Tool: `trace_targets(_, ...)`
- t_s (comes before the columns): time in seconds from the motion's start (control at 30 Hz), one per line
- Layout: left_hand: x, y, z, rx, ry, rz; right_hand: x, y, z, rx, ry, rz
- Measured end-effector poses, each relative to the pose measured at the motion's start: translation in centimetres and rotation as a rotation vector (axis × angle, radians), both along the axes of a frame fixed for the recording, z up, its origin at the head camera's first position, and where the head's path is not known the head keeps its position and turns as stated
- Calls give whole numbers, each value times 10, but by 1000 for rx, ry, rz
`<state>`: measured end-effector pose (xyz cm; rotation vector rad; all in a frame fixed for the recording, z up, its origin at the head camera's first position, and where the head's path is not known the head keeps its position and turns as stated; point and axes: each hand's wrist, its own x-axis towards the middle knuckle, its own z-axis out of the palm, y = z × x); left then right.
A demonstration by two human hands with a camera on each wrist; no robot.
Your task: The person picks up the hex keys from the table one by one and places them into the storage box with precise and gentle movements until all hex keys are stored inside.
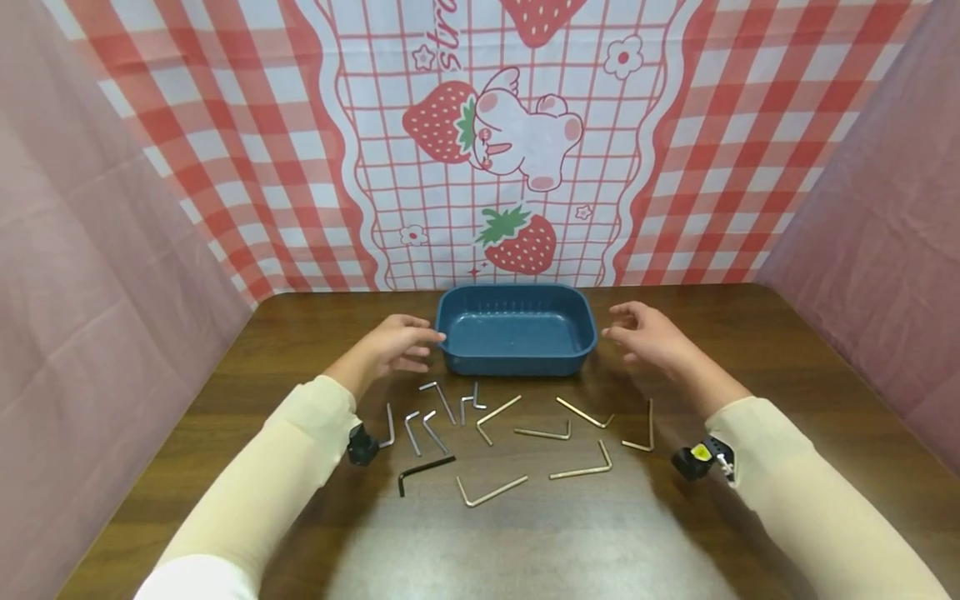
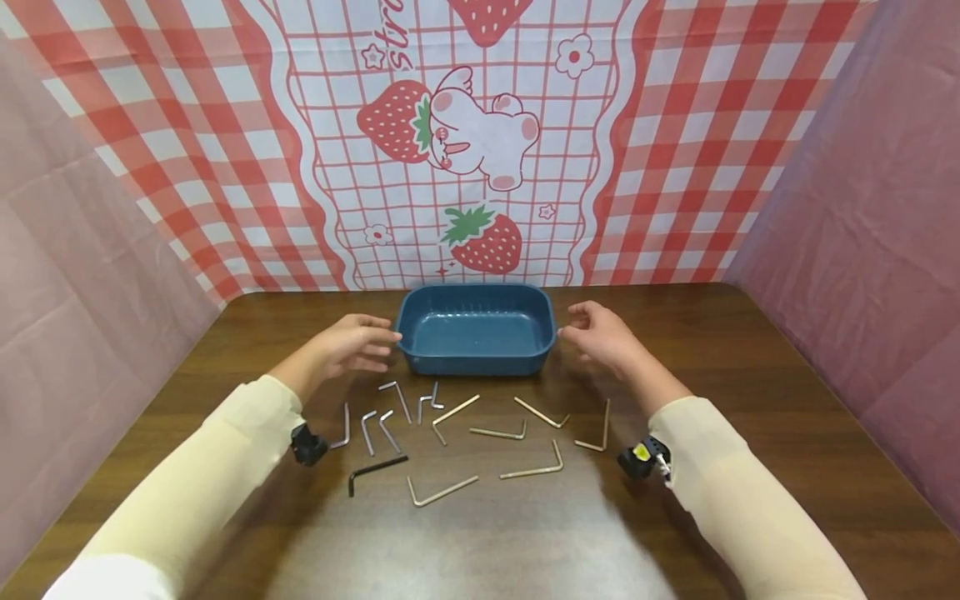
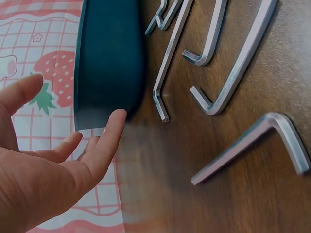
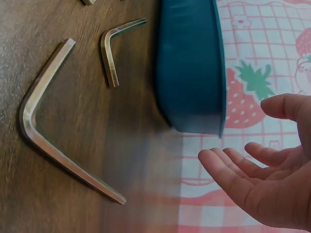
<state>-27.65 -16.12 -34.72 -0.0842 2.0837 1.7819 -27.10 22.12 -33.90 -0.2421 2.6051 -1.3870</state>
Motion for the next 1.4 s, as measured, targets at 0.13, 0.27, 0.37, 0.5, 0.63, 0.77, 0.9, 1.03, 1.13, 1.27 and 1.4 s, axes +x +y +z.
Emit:
trace_targets(0.13, 5, -3, 0, -11, 8, -19, 9, 0, 6, 116, 126, 6)
trace_targets(0.27, 11, -5, 1, -30, 29, -24, 18, 3, 10, 242, 247, 21)
trace_targets(0.37, 17, -7, 2, -58, 52, -29, 24, 5, 10, 295, 313, 55)
trace_targets(0.5, 22, -12, 2, -90, 83, -48, 33, 6, 8, 329, 370, 120)
trace_targets(0.63, 26, -15, 2, -138, 128, -54, 41, 9, 8, 365, 424, 189)
trace_targets(0.77, 30, -18, 3, -252, 217, -60, 46, 12, 6, 392, 483, 253)
trace_targets(0.9, 36, -21, 2, -382, 332, -86, 50, 15, 3, 406, 545, 317)
trace_targets(1.03, 43, -24, 1, -451, 424, -114, 54, 17, 1, 418, 571, 367)
trace_targets(1.13, 48, -26, -1, -459, 455, -131, 57, 17, -1, 431, 569, 385)
trace_targets(1.27, 54, -29, -2, -506, 510, -155, 62, 16, -2, 451, 575, 391)
trace_targets(1.4, 60, -32, -3, -591, 619, -189, 65, 16, -4, 464, 596, 402)
